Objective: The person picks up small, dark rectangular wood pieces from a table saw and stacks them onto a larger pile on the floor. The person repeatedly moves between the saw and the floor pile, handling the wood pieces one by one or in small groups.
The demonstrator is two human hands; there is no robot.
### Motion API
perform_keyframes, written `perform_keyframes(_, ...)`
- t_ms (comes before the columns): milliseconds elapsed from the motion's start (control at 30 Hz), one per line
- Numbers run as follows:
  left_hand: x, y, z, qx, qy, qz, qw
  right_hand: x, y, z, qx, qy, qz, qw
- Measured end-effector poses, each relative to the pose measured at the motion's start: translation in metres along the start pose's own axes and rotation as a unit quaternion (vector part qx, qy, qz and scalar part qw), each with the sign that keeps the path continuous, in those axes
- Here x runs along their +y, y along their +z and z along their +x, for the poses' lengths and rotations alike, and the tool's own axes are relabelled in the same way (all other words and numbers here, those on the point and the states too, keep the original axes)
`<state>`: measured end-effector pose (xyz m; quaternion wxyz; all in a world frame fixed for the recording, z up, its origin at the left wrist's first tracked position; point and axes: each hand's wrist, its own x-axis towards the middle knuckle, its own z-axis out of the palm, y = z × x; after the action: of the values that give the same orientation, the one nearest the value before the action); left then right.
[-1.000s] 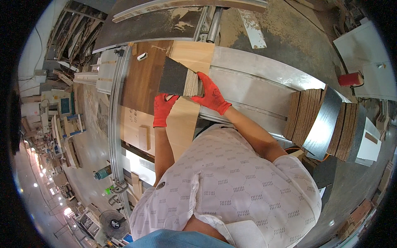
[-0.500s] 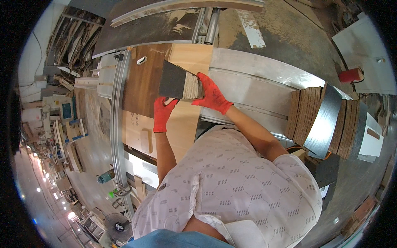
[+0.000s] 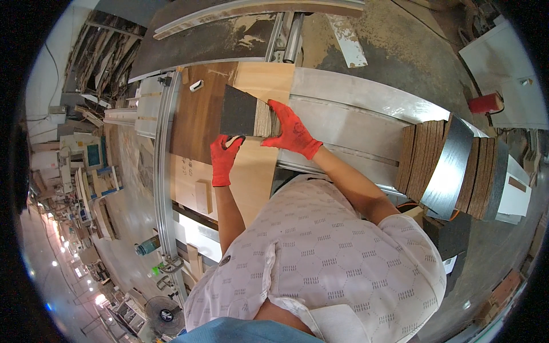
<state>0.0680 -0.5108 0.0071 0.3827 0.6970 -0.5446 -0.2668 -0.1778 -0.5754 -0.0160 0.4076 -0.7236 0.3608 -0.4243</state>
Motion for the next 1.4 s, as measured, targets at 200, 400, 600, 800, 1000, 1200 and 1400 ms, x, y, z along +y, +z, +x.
perform_keyframes(200,-0.009,0.0,0.0,-0.015,-0.065,-0.03,0.997,0.0,0.003,0.0,-0.007,0.02,0.003,1.0)
perform_keyframes(400,0.036,-0.008,-0.003,-0.032,-0.082,-0.037,0.995,-0.012,-0.003,0.004,-0.013,0.017,0.009,1.0)
perform_keyframes(600,0.044,-0.011,-0.005,-0.031,-0.073,-0.044,0.996,-0.021,-0.003,0.01,0.01,-0.01,-0.011,1.0)
perform_keyframes(800,0.041,-0.011,-0.006,-0.032,-0.051,-0.056,0.997,-0.017,0.002,0.008,0.009,0.0,-0.008,1.0)
perform_keyframes(1000,0.037,-0.009,-0.008,-0.009,-0.027,-0.082,0.996,-0.022,0.001,0.011,0.011,-0.003,0.02,1.0)
perform_keyframes(1200,0.048,-0.015,-0.007,-0.02,-0.034,-0.064,0.997,-0.023,0.001,0.012,0.018,-0.002,0.019,1.0)
perform_keyframes(1400,0.032,-0.018,-0.006,-0.025,0.003,-0.069,0.997,-0.023,0.002,0.013,0.017,-0.005,0.023,1.0)
